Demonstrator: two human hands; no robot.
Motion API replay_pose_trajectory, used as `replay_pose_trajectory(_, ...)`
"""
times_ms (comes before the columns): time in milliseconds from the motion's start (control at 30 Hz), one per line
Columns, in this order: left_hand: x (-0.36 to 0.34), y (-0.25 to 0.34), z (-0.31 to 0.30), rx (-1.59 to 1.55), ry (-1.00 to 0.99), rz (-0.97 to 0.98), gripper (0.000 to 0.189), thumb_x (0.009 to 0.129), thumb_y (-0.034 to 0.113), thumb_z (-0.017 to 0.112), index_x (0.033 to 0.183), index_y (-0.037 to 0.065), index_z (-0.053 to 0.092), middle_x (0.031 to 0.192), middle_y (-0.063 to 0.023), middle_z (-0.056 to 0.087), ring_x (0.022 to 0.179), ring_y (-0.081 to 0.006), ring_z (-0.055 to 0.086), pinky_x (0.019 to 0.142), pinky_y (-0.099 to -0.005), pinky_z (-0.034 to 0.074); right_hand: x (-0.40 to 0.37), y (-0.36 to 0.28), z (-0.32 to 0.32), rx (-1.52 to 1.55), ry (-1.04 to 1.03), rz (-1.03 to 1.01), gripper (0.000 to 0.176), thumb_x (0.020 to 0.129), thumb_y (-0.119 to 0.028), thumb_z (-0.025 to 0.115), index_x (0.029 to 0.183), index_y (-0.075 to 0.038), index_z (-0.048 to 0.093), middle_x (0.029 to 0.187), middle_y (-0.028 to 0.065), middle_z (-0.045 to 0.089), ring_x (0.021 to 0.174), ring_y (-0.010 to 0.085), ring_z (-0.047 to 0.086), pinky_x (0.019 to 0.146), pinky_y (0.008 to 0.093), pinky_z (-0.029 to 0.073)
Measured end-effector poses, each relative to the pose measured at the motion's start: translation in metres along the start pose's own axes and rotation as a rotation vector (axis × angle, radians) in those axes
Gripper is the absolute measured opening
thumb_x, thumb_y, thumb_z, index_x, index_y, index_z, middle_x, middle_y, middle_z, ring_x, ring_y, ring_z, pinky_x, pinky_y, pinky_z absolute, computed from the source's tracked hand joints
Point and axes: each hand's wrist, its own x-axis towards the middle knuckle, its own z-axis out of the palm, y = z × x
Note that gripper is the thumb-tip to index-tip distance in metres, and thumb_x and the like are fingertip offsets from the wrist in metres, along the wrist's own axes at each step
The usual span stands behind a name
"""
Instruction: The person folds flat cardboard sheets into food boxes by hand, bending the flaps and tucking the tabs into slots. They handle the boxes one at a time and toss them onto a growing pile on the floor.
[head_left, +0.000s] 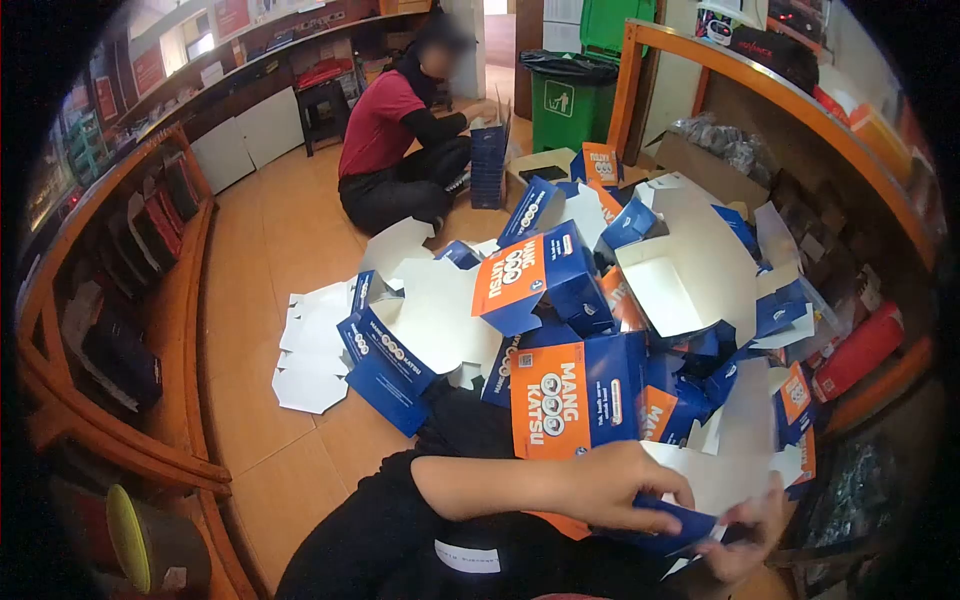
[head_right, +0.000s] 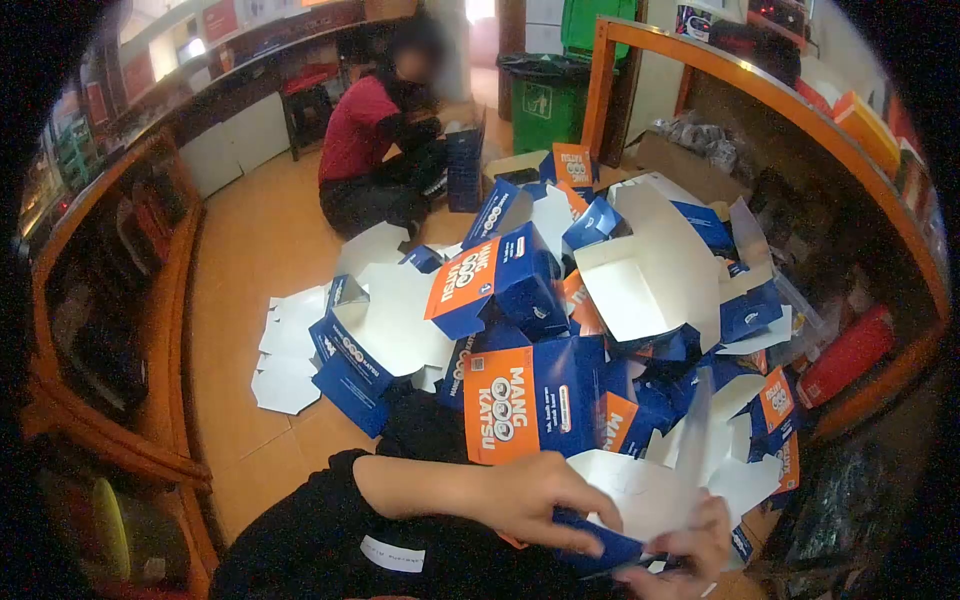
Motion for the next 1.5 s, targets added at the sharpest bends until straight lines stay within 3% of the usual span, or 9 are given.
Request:
replay_pose_trajectory(133,-0.002,-0.003,0.004,-0.013,0.171,0.033,0.021,0.082,0.022,0.062,0.096,0.007,0.063,0.078,-0.0122,0.064,0.065,-0.0261,0.063,0.057,-0.0311,0.048,-0.001,0.008,-0.031,0.441,-0.018,0.308,0.033,0.071,-0.028,0.069,0.073,-0.008,0.043,0.095,0.0212,0.053,0.088,0.0283,0.055,0.073,0.0373,0.045)
replay_pose_trajectory(267,0.002,-0.008,0.008,0.052,0.037,-0.096,0.022,0.084,0.023,0.058,0.098,0.006,0.063,0.079,-0.0143,0.064,0.067,-0.0272,0.063,0.058,-0.0338,0.048,0.034,-0.016,0.021,0.078,-0.117,-0.310,0.039,0.059,-0.033,0.077,0.075,-0.007,0.053,0.086,0.0157,0.054,0.081,0.0231,0.053,0.065,0.0314,0.041)
replay_pose_trajectory(367,0.005,-0.015,0.015,0.079,0.063,-0.044,0.022,0.086,0.021,0.055,0.099,0.006,0.063,0.076,-0.0152,0.064,0.066,-0.0265,0.063,0.057,-0.0333,0.047,0.041,-0.042,0.016,-0.300,-0.436,0.076,0.044,0.049,-0.033,0.081,0.078,-0.007,0.059,0.077,0.0095,0.050,0.071,0.0190,0.047,0.061,0.0288,0.037)
replay_pose_trajectory(533,0.008,-0.016,0.012,-0.132,0.071,-0.181,0.022,0.088,0.017,0.051,0.102,0.003,0.061,0.070,-0.0150,0.062,0.064,-0.0259,0.063,0.058,-0.0324,0.046,0.044,-0.044,0.029,-0.411,-0.047,-0.046,0.035,0.049,-0.013,0.080,0.077,-0.006,0.060,0.075,0.0060,0.047,0.072,0.0192,0.045,0.060,0.0294,0.036)
replay_pose_trajectory(767,0.009,-0.030,0.021,-0.126,0.009,-0.081,0.022,0.089,0.016,0.049,0.103,0.002,0.059,0.074,-0.0137,0.061,0.069,-0.0222,0.063,0.061,-0.0307,0.046,0.048,-0.045,0.017,-0.349,-0.459,0.112,0.041,0.048,-0.019,0.083,0.084,-0.007,0.067,0.063,0.0023,0.048,0.067,0.0178,0.047,0.055,0.0276,0.035)
replay_pose_trajectory(1000,0.016,-0.034,0.024,-0.702,0.317,-0.032,0.038,0.089,0.015,0.052,0.122,0.001,0.042,0.114,-0.0076,0.054,0.107,-0.0141,0.051,0.088,-0.0320,0.043,0.042,-0.036,0.025,-0.299,0.013,-0.422,0.059,0.056,-0.049,0.072,0.102,-0.012,0.061,0.100,0.0110,0.050,0.090,0.0302,0.050,0.073,0.0388,0.043)
replay_pose_trajectory(1100,0.030,-0.018,0.026,-0.951,0.457,0.058,0.050,0.088,0.016,0.053,0.130,0.004,0.029,0.118,-0.0069,0.050,0.106,-0.0143,0.051,0.087,-0.0300,0.044,0.052,-0.037,0.018,-0.460,-0.344,-0.783,0.060,0.060,-0.046,0.071,0.109,-0.015,0.055,0.109,0.0121,0.048,0.105,0.0388,0.044,0.088,0.0533,0.039)
replay_pose_trajectory(1300,0.021,-0.003,0.022,-0.878,0.270,-0.243,0.051,0.089,0.018,0.051,0.131,0.007,0.026,0.122,-0.0121,0.046,0.105,-0.0175,0.052,0.077,-0.0275,0.049,0.030,-0.010,0.041,-0.473,0.173,-0.364,0.043,0.082,-0.052,0.051,0.112,-0.021,0.055,0.130,0.0187,0.033,0.111,0.0440,0.044,0.084,0.0525,0.046)
replay_pose_trajectory(1500,-0.014,-0.039,0.017,-1.266,0.326,-0.057,0.032,0.092,0.026,0.045,0.119,0.010,0.045,0.117,-0.0108,0.049,0.105,-0.0246,0.052,0.087,-0.0338,0.044,0.035,-0.022,0.034,-0.310,-0.040,-0.369,0.061,0.083,-0.062,0.037,0.102,-0.011,0.062,0.126,0.0169,0.032,0.109,0.0416,0.046,0.085,0.0484,0.046)
